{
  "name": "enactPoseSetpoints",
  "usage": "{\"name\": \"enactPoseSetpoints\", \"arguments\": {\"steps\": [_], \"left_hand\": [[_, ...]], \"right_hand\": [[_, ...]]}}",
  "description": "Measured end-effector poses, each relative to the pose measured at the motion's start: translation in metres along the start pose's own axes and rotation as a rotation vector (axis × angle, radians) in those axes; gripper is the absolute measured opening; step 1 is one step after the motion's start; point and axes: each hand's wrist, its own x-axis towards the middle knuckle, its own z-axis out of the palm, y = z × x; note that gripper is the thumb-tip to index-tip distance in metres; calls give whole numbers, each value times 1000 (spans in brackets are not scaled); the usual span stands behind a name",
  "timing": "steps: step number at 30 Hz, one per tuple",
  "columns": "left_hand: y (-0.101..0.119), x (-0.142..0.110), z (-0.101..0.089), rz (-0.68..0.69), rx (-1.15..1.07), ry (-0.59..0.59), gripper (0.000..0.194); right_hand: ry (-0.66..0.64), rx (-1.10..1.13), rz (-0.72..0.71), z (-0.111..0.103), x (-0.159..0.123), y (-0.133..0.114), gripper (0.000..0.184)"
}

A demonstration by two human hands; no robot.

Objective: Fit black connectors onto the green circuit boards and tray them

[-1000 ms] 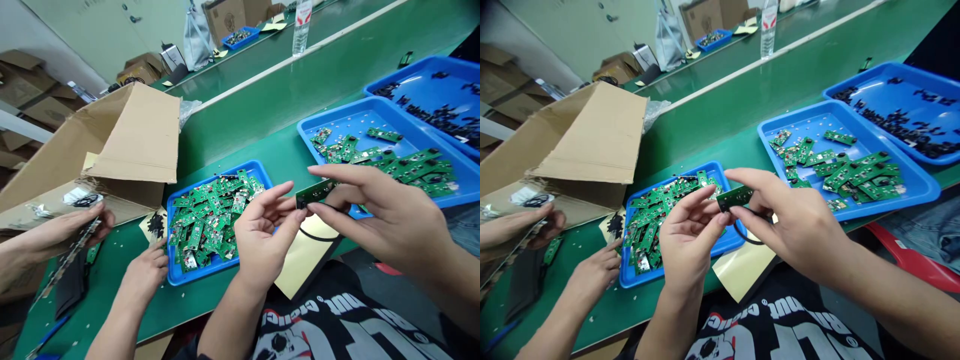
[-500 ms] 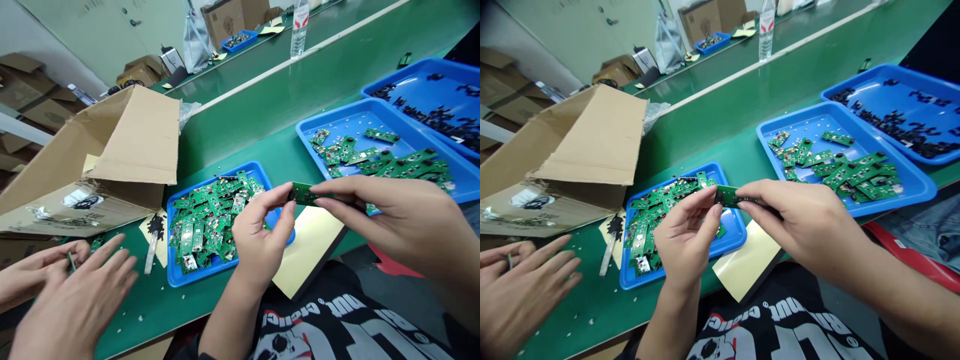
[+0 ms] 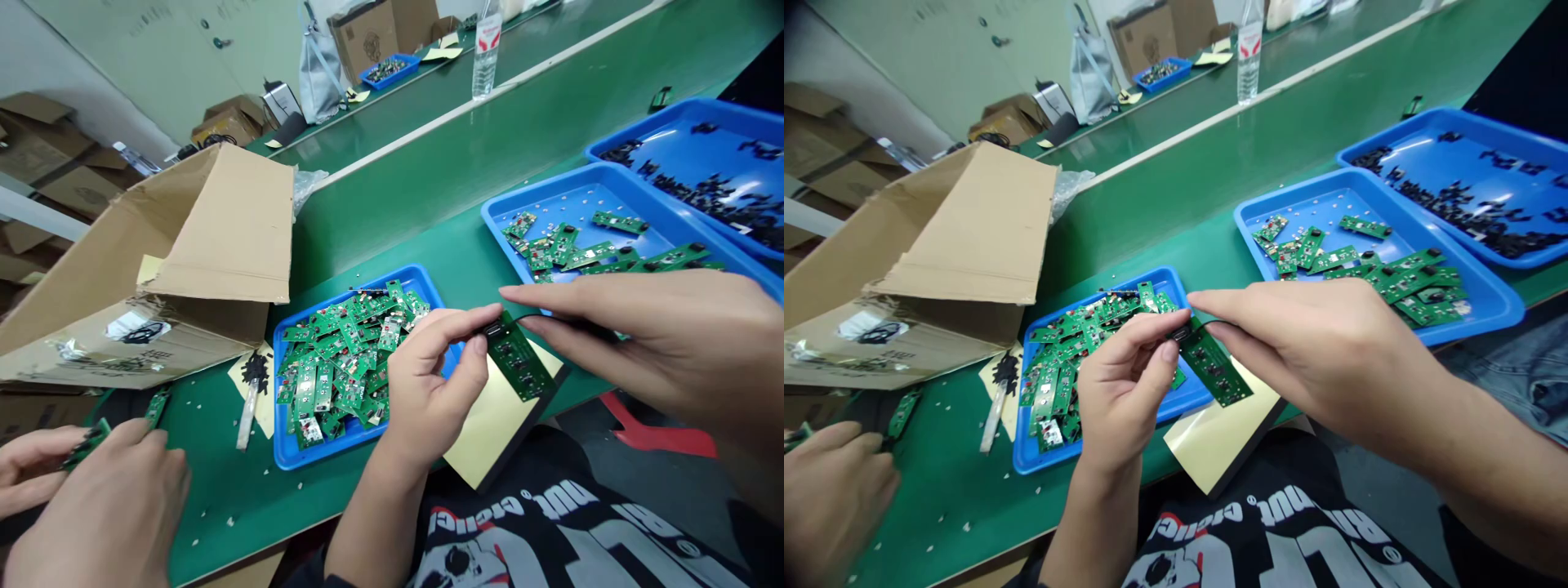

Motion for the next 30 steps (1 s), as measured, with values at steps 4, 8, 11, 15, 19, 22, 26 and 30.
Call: {"name": "enactPoseSetpoints", "arguments": {"steps": [4,8,11,15,19,22,26,30], "left_hand": [[-1,0,1,-11,-54,-15,24],[0,1,3,-19,-70,15,20],[2,1,1,-22,-24,27,18],[5,1,-2,-25,6,-10,17],[8,3,-3,-91,-5,28,18],[11,5,-2,-174,-87,70,17],[11,9,-3,-207,-171,56,19],[9,10,-7,-197,-99,7,19]], "right_hand": [[-8,14,15,3,-1,-3,21],[-3,41,35,5,-3,-5,23],[-10,64,39,4,-2,-6,22],[-7,53,68,2,1,-8,20],[-6,20,77,1,3,-8,21],[-17,59,54,-1,4,-6,18],[-16,48,49,-4,3,-6,19],[-15,8,16,-7,2,-7,20]]}}
